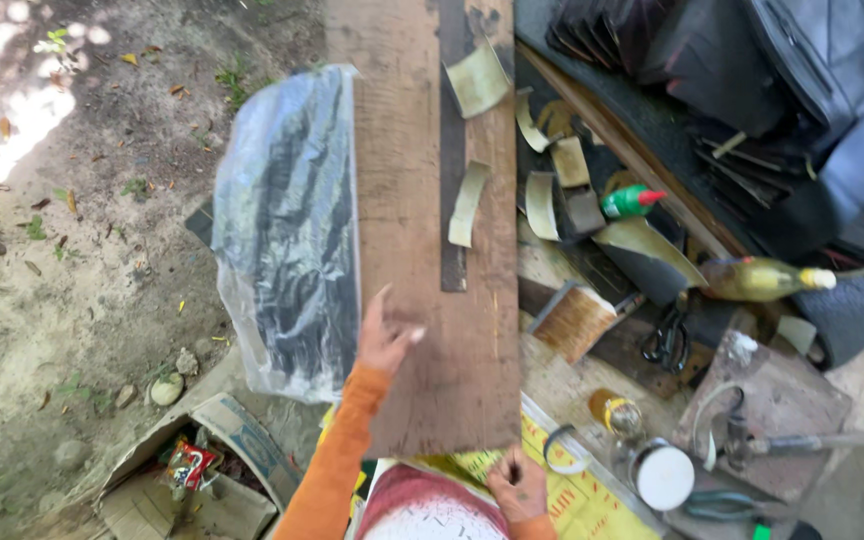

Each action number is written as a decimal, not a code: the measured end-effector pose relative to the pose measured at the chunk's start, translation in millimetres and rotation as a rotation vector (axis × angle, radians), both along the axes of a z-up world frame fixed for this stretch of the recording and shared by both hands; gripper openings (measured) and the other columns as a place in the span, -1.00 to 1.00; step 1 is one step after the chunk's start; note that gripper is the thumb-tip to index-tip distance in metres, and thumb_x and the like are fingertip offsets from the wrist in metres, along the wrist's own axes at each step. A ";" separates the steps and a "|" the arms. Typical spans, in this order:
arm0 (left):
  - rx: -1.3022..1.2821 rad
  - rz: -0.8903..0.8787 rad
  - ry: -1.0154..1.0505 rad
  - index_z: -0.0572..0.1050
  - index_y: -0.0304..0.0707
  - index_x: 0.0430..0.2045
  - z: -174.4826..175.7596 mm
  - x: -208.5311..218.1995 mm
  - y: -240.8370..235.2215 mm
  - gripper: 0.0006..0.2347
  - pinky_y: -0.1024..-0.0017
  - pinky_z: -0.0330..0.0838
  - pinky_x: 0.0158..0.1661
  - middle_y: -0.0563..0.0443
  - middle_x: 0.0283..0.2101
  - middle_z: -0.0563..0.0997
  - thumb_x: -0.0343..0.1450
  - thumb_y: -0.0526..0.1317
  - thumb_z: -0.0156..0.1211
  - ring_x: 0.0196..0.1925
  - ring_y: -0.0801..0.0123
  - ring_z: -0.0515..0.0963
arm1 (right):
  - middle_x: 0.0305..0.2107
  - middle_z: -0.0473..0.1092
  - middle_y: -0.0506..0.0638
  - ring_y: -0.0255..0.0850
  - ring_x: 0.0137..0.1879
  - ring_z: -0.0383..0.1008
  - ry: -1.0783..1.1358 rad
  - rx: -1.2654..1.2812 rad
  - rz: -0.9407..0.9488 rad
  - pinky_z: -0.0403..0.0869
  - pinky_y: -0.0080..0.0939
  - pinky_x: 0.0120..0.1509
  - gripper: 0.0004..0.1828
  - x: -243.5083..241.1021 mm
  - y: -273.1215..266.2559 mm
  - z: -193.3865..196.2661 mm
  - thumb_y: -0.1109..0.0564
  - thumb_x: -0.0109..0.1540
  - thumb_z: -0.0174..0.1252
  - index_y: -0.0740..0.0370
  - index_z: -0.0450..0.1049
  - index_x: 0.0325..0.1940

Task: The person applies a yellow viscous substance from a small jar onto a rectangular rubber piece using their fingers, spreading it across the surface. They then handle a plastic-wrapped bundle of black rubber strips and place it on the workbench.

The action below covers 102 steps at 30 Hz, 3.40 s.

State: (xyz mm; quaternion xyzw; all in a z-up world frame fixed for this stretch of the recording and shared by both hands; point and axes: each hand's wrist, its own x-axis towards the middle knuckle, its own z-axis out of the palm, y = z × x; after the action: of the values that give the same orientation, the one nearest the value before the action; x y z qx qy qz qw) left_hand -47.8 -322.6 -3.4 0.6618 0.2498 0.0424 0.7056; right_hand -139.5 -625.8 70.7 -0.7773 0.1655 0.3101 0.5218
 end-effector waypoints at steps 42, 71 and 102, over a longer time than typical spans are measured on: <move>0.823 -0.596 0.035 0.56 -0.07 -0.27 38.8 84.3 -276.8 -0.82 -0.02 0.43 -0.30 -0.09 -0.20 0.52 0.34 -0.10 0.29 -0.28 -0.12 0.60 | -0.03 0.39 0.24 0.25 0.09 0.32 -0.534 -0.825 0.195 0.36 0.19 0.14 -0.03 206.5 -220.1 -50.5 -0.04 -0.03 0.48 0.16 0.23 0.39; 1.333 -0.773 -0.634 0.45 -0.38 -0.09 118.5 341.0 -179.7 -0.71 0.21 0.49 -0.45 -0.19 -0.21 0.46 0.32 -0.35 0.25 -0.41 0.06 0.59 | -0.16 0.42 0.17 0.03 -0.17 0.44 -0.784 -0.580 0.081 0.47 -0.03 -0.06 -0.40 191.7 -247.6 -48.7 0.37 0.12 0.24 0.25 0.36 0.27; 1.147 -1.060 -0.074 0.46 -0.40 -0.22 -31.9 223.4 -358.5 -0.51 0.09 0.56 -0.21 -0.34 -0.11 0.55 0.01 -0.25 0.49 -0.13 -0.15 0.61 | -0.24 0.43 0.18 0.15 -0.11 0.42 -0.516 -0.678 0.143 0.42 0.08 0.00 -0.41 169.2 -262.0 -59.2 0.23 0.08 0.32 0.24 0.32 0.17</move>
State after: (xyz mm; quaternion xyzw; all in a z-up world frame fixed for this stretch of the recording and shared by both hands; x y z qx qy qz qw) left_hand 175.5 -681.1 -35.3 0.9523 -0.1841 -0.1557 0.1872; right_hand 29.6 -887.8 11.5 -0.9663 0.0675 0.0691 0.2385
